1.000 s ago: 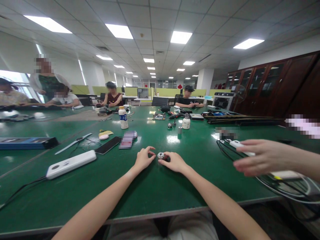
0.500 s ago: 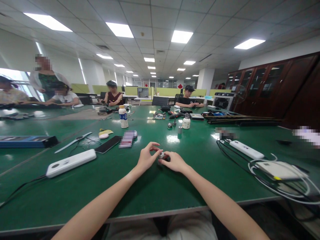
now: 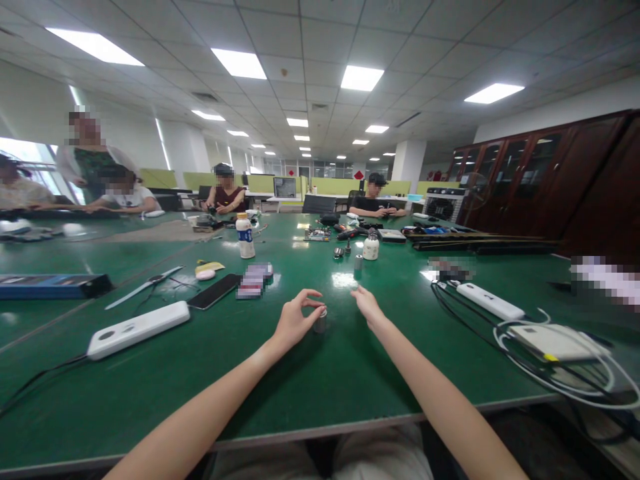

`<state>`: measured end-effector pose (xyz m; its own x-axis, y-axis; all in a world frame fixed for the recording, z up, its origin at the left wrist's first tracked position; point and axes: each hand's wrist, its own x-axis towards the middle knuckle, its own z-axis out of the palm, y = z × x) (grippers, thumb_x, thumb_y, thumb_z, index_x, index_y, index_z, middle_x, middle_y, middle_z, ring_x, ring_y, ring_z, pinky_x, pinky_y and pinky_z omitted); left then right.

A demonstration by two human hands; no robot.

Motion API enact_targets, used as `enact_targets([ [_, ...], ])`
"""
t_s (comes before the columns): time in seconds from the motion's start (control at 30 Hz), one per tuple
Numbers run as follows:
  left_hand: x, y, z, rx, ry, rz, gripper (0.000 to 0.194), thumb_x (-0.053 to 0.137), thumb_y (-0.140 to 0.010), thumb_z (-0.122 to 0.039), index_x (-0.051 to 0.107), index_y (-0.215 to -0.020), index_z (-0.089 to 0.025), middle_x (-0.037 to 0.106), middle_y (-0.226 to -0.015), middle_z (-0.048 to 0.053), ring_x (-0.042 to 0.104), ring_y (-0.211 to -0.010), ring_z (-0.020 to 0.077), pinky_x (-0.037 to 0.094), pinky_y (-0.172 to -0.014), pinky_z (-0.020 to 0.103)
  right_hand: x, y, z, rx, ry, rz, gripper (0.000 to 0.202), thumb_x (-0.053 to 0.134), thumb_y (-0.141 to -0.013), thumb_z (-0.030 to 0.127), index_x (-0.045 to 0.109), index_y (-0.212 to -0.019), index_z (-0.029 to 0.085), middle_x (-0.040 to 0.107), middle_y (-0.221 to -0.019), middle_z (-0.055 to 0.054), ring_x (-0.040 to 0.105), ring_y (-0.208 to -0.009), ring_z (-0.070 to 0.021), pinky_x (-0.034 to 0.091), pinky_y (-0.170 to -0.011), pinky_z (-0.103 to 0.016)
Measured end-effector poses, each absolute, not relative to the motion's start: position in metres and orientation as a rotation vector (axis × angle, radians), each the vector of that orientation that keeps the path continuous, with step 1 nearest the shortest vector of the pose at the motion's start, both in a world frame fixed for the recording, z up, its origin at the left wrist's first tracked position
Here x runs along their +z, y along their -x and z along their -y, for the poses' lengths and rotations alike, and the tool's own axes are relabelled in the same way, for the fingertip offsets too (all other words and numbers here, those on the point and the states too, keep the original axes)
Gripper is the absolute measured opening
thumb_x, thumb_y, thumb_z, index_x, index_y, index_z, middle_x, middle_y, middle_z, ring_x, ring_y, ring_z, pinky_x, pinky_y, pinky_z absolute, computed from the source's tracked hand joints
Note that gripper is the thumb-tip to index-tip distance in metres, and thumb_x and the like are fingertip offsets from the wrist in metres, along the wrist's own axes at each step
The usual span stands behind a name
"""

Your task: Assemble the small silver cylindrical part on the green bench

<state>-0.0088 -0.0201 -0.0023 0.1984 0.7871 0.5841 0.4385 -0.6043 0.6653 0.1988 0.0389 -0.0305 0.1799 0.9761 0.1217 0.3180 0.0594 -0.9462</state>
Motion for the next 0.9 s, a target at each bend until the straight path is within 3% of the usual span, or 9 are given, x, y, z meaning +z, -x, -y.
enact_targets([
  [0.17, 0.0, 0.008, 0.022, 1.349, -2.112, -1.158, 0.023, 0.067, -0.081, -0.033, 0.06, -0.1, -0.023, 0.079, -0.085, 0.001, 0.075, -0.087, 0.0235, 0.053, -0.091, 0.038, -0.014, -0.224, -0.043, 0.652, 1.661, 0.896, 0.074, 0.013, -0.097, 0.046, -0.012, -0.155, 0.007, 0.003, -0.164, -0.015, -0.005, -0.152, -0.0252, 0.004, -0.123, -0.05],
  [0.27, 0.001, 0.009, 0.022, 1.343, -2.099, -1.172, 0.023, 0.067, -0.081, -0.033, 0.06, -0.1, -0.024, 0.079, -0.085, 0.001, 0.075, -0.088, 0.0243, 0.053, -0.091, 0.039, 0.003, -0.243, -0.047, 0.211, 1.546, 0.784, 0.075, 0.011, -0.099, 0.049, -0.012, -0.155, 0.005, -0.008, -0.164, -0.014, -0.008, -0.152, -0.0228, 0.007, -0.123, -0.046],
  [0.37, 0.001, 0.009, 0.022, 1.344, -2.088, -1.175, 0.023, 0.068, -0.08, -0.034, 0.06, -0.1, -0.024, 0.079, -0.084, 0.001, 0.075, -0.088, 0.0248, 0.053, -0.092, 0.039, 0.012, -0.251, -0.055, 0.104, 1.541, 0.767, 0.073, 0.007, -0.099, 0.051, -0.016, -0.155, 0.01, -0.005, -0.164, -0.013, -0.006, -0.152, -0.024, 0.01, -0.122, -0.05],
  [0.57, 0.001, 0.008, 0.022, 1.35, -2.075, -1.177, 0.023, 0.068, -0.079, -0.032, 0.061, -0.099, -0.024, 0.079, -0.084, 0.0, 0.075, -0.088, 0.0237, 0.052, -0.092, 0.038, 0.01, -0.233, -0.065, 0.315, 1.58, 0.831, 0.071, 0.002, -0.098, 0.052, -0.02, -0.154, 0.014, -0.008, -0.164, -0.016, -0.006, -0.152, -0.0271, 0.009, -0.119, -0.058],
  [0.73, 0.002, 0.007, 0.023, 1.336, -2.069, -1.178, 0.023, 0.068, -0.079, -0.031, 0.06, -0.099, -0.023, 0.079, -0.084, 0.001, 0.075, -0.089, 0.0239, 0.051, -0.094, 0.039, 0.025, -0.219, -0.064, 0.358, 1.5, 0.952, 0.073, 0.001, -0.098, 0.053, -0.017, -0.154, 0.009, -0.009, -0.164, -0.014, -0.01, -0.151, -0.0212, 0.008, -0.122, -0.048],
  [0.83, 0.003, 0.008, 0.023, 1.331, -2.067, -1.174, 0.023, 0.068, -0.08, -0.031, 0.06, -0.1, -0.024, 0.08, -0.085, 0.001, 0.075, -0.089, 0.024, 0.05, -0.095, 0.04, 0.021, -0.207, -0.062, 0.446, 1.547, 0.912, 0.083, -0.007, -0.094, 0.062, -0.013, -0.155, 0.005, -0.005, -0.163, -0.018, -0.001, -0.152, -0.0218, 0.014, -0.121, -0.046],
  [0.9, 0.004, 0.008, 0.024, 1.322, -2.064, -1.173, 0.023, 0.068, -0.079, -0.031, 0.06, -0.1, -0.024, 0.08, -0.085, 0.001, 0.075, -0.089, 0.0243, 0.051, -0.095, 0.04, 0.01, -0.194, -0.061, 0.471, 1.588, 1.088, 0.089, -0.011, -0.09, 0.068, -0.008, -0.156, 0.01, 0.007, -0.163, -0.021, 0.016, -0.151, -0.0239, 0.021, -0.119, -0.05],
])
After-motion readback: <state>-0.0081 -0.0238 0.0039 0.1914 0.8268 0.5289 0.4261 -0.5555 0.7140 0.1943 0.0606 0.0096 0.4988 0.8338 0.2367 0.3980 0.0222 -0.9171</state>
